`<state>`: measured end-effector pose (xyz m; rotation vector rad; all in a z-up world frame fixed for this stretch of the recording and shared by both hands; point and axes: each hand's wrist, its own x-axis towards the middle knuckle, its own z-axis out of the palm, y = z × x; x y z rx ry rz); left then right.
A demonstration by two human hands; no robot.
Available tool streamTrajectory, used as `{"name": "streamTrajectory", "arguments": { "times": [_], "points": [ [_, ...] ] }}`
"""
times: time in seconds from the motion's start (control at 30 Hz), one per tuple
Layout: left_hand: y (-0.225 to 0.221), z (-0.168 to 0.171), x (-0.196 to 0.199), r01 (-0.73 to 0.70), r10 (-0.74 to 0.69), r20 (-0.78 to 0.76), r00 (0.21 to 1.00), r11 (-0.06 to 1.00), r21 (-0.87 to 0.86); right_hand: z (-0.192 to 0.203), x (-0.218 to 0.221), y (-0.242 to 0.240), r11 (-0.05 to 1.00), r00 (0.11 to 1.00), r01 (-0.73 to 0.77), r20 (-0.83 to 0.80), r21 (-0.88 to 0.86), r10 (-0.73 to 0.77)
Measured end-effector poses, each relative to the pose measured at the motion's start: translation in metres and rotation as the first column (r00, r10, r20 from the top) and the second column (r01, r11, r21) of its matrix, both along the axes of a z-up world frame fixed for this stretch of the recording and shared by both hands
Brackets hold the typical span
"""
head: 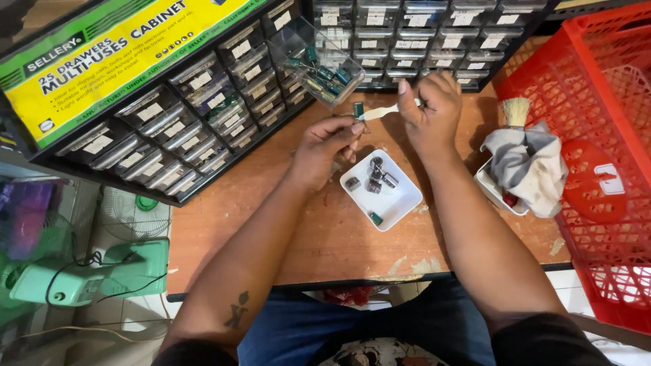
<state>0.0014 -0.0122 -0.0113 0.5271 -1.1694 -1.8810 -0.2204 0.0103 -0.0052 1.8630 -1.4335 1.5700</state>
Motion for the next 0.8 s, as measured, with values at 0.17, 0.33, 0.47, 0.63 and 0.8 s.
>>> {"name": "streamTrajectory", "arguments": {
  "times": [0.17, 0.33, 0.47, 0.63, 0.8],
  "points": [
    [-0.003, -0.011, -0.002, -0.047, 0.046, -0.039, 0.998, 0.999, -0.027, -0.004, 0.006, -0.002, 0.999, 0.999, -0.039, -0.016, -0.028, 0.039],
    [-0.002, -0.008, -0.004, -0.039, 0.038, -0.015, 0.999, 0.998, -0.039, -0.013, -0.005, -0.004, 1.000, 0.999, -0.020, -0.032, -0.012, 0.019],
    [-0.007, -0.018, -0.003, -0.045, 0.045, -0.006, 0.999, 0.994, -0.097, 0.004, 0.010, 0.006, 1.000, 0.999, 0.002, -0.050, -0.012, -0.003],
    [-0.001, -0.001, -0.002, -0.125, 0.130, 0.033, 0.991, 0.986, -0.114, 0.007, -0.010, 0.006, 0.998, 0.992, 0.055, -0.110, -0.039, -0.059],
    [-0.006, -0.020, -0.003, -0.126, 0.135, 0.058, 0.989, 0.982, -0.142, 0.003, 0.006, 0.004, 0.999, 0.992, 0.042, -0.116, -0.027, -0.045]
  ]
}}
